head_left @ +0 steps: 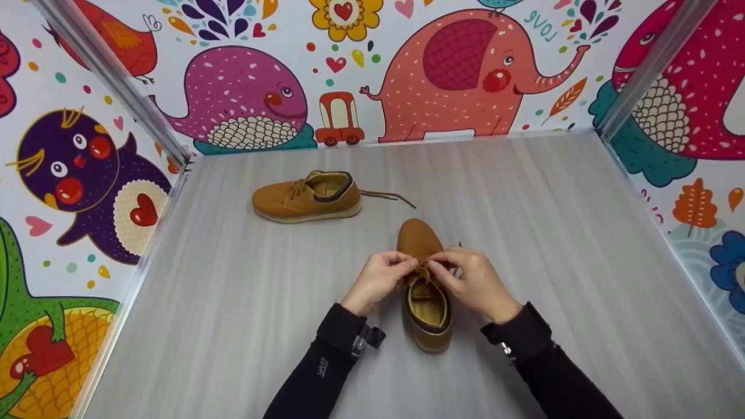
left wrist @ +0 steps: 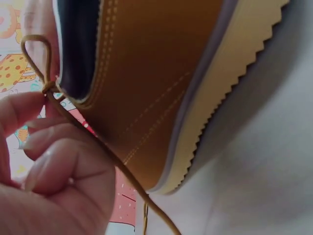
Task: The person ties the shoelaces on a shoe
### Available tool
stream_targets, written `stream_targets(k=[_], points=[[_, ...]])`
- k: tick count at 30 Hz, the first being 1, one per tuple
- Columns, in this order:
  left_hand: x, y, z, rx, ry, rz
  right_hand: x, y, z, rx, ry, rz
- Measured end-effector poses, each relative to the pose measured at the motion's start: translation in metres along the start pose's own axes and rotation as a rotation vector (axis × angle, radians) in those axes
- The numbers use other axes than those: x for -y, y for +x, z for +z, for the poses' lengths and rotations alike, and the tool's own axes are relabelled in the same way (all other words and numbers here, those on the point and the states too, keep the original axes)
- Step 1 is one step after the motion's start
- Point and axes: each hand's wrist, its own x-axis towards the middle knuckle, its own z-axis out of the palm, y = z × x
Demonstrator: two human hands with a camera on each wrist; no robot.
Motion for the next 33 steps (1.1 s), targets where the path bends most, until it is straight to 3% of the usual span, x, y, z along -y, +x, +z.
stream_targets(k=[3, 6, 13, 19, 25, 29, 33], points=[[-0.002, -0.003, 0.0, -0.024, -0.004, 0.0, 0.012, -0.004, 0.001, -0.031, 0.015, 0.07], [-0.003, -0.006, -0.001, -0.035, 0.005, 0.018, 0.019, -0.007, 0.005, -0.03, -0.02, 0.082], [-0.007, -0.01, -0.003, -0.027, -0.003, 0.039, 0.018, -0.008, 0.003, -0.069, -0.075, 0.161], [-0.006, -0.012, -0.007, -0.036, -0.022, 0.052, 0.014, -0.01, -0.002, -0.006, -0.083, 0.295], [-0.006, -0.013, -0.019, -0.092, -0.013, 0.062, 0.008, -0.014, -0.007, 0.054, -0.068, 0.408], [-0.001, -0.015, -0.025, -0.121, -0.028, 0.036, 0.007, -0.018, -0.008, 0.098, -0.075, 0.472], [0.002, -0.015, -0.026, -0.1, -0.028, -0.004, 0.009, -0.019, -0.007, 0.129, -0.063, 0.506]])
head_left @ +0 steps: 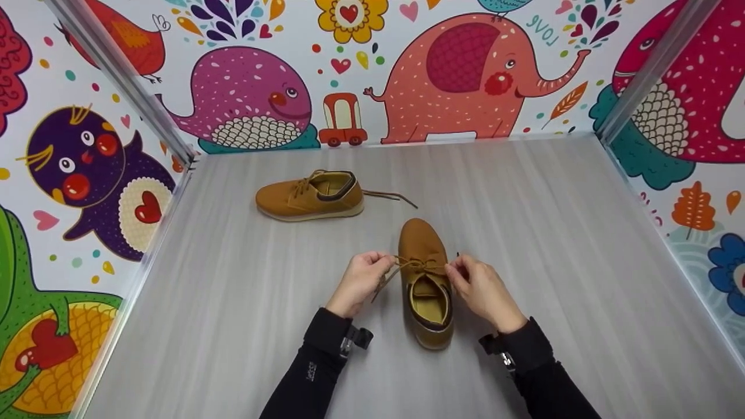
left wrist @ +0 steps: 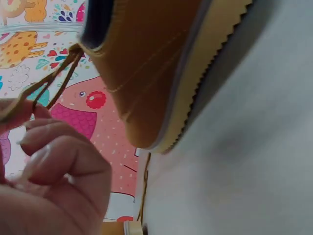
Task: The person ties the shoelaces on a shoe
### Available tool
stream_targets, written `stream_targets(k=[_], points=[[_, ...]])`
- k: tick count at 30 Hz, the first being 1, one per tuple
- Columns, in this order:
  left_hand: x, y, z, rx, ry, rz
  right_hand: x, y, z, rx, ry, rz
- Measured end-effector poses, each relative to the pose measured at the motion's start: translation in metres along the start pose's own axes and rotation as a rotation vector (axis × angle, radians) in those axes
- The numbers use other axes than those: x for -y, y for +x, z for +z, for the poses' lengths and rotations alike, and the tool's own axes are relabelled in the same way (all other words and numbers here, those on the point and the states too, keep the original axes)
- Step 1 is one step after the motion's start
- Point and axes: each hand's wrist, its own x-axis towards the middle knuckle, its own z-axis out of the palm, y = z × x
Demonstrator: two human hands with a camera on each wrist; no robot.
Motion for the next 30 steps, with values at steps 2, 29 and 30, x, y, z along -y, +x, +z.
stream_targets(k=[2, 29, 30], points=[[0.001, 0.001, 0.0, 0.026, 0.049, -0.01, 0.0, -0.001, 0.0, 0.018, 0.012, 0.009], [0.002, 0.004, 0.007, -0.103, 0.01, 0.117, 0.0, 0.001, -0.01, 0.034, 0.202, 0.077], [0.003, 0.003, 0.006, -0.121, -0.005, 0.126, 0.0, 0.002, -0.01, 0.029, 0.209, 0.08]])
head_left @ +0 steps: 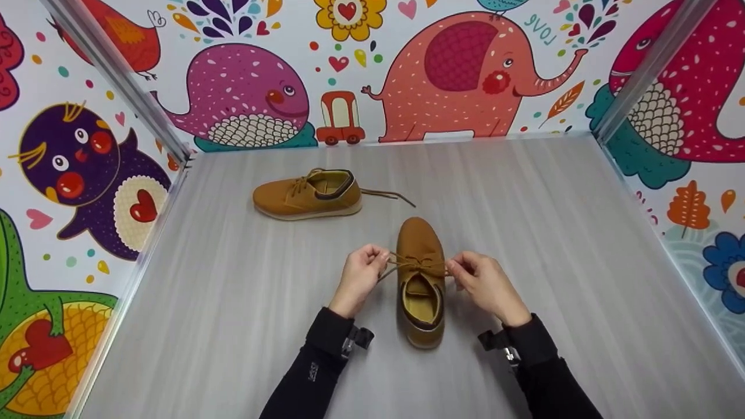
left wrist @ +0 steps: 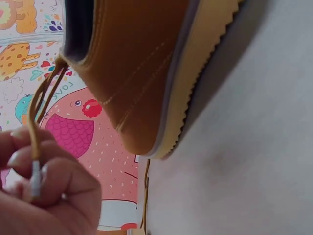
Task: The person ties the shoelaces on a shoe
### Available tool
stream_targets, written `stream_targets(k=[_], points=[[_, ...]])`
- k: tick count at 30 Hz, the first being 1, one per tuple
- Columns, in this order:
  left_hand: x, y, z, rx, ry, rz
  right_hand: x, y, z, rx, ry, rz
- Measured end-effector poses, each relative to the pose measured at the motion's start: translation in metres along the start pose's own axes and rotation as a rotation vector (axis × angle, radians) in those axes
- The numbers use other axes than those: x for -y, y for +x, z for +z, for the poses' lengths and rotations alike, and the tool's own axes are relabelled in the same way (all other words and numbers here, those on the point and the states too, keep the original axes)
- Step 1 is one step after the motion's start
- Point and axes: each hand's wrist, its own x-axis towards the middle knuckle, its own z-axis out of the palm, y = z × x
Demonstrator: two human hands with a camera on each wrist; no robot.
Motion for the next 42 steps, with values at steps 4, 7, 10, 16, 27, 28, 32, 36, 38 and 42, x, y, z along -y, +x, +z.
stream_targets(k=[4, 7, 10, 16, 27, 28, 32, 36, 38, 42], points=[[0.006, -0.007, -0.005, -0.081, -0.075, 0.004, -0.005, 0.0, 0.004, -0.018, 0.014, 0.019], [0.011, -0.014, -0.006, -0.122, -0.116, -0.012, -0.013, 0.0, 0.009, -0.052, -0.008, 0.03], [0.016, -0.018, -0.006, -0.127, -0.158, -0.027, -0.018, 0.002, 0.013, -0.118, -0.046, 0.011], [0.018, -0.025, -0.002, 0.012, -0.224, -0.033, -0.016, 0.009, 0.006, -0.244, -0.089, -0.052], [0.021, -0.036, 0.007, 0.131, -0.21, -0.125, -0.003, 0.019, -0.01, -0.238, -0.091, -0.08], [0.02, -0.035, 0.006, 0.145, -0.215, -0.137, -0.004, 0.017, -0.011, -0.238, -0.089, -0.078], [0.013, -0.026, 0.005, 0.182, -0.238, -0.178, -0.009, 0.01, -0.014, -0.185, -0.055, -0.044], [0.007, -0.016, 0.005, 0.242, -0.212, -0.196, -0.015, 0.001, -0.015, -0.086, -0.021, 0.018], [0.007, -0.013, 0.006, 0.239, -0.21, -0.19, -0.017, -0.003, -0.015, -0.059, -0.017, 0.037], [0.01, -0.012, 0.008, 0.095, -0.205, -0.137, -0.019, -0.01, -0.014, -0.076, 0.014, 0.042]])
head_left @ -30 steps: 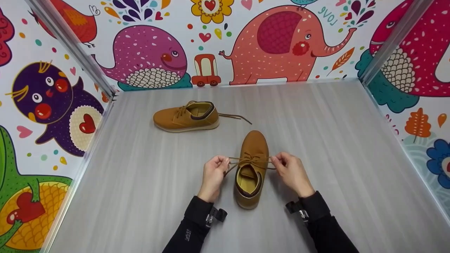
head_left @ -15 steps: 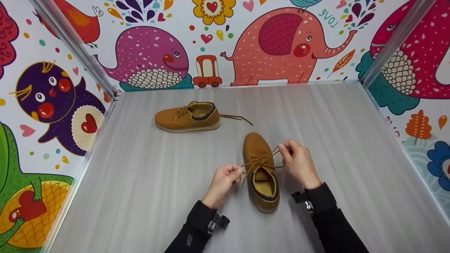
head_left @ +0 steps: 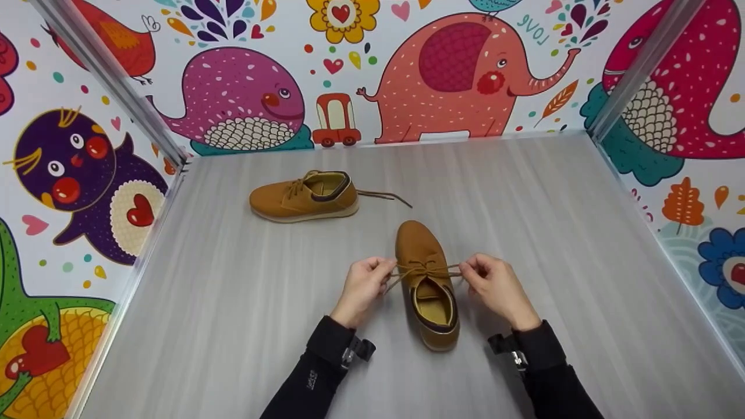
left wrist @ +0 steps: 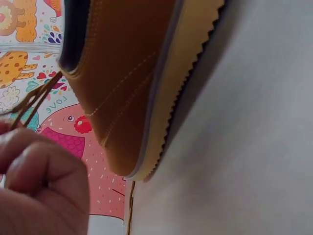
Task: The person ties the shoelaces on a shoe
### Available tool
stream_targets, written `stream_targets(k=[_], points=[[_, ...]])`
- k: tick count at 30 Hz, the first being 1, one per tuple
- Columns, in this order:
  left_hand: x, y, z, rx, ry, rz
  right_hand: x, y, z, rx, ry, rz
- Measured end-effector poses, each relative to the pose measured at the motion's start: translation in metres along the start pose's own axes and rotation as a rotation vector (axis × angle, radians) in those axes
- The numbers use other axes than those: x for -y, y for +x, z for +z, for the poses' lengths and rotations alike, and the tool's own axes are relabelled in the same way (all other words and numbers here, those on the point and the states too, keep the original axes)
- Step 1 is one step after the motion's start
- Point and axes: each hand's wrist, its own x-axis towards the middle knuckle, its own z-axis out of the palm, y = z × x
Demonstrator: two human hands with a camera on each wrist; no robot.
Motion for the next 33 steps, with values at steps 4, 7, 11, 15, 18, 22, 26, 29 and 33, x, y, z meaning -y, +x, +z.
stream_targets(k=[4, 7, 11, 15, 18, 22, 26, 29, 33], points=[[0.009, -0.004, -0.001, -0.16, -0.037, 0.067, -0.003, -0.005, 0.006, -0.058, 0.049, 0.013], [0.015, -0.009, -0.001, -0.198, -0.083, 0.079, -0.007, -0.007, 0.013, -0.097, 0.045, 0.036], [0.013, -0.01, -0.004, -0.117, -0.038, 0.023, -0.012, -0.01, 0.019, -0.132, 0.029, 0.048], [0.001, -0.003, -0.009, 0.026, 0.207, -0.028, -0.013, -0.009, 0.019, -0.117, 0.057, 0.059], [-0.008, 0.006, -0.012, 0.089, 0.434, 0.006, -0.013, -0.008, 0.017, -0.06, 0.062, 0.065], [-0.014, 0.014, -0.014, 0.169, 0.638, 0.084, -0.012, -0.007, 0.015, -0.006, 0.055, 0.065], [-0.015, 0.01, -0.016, 0.239, 0.759, 0.156, -0.011, -0.007, 0.015, -0.01, 0.045, 0.041], [-0.011, 0.005, -0.017, 0.206, 0.891, 0.255, -0.012, -0.009, 0.016, -0.025, 0.025, 0.01], [-0.005, 0.001, -0.02, 0.08, 1.012, 0.38, -0.014, -0.012, 0.015, -0.059, 0.003, -0.014]])
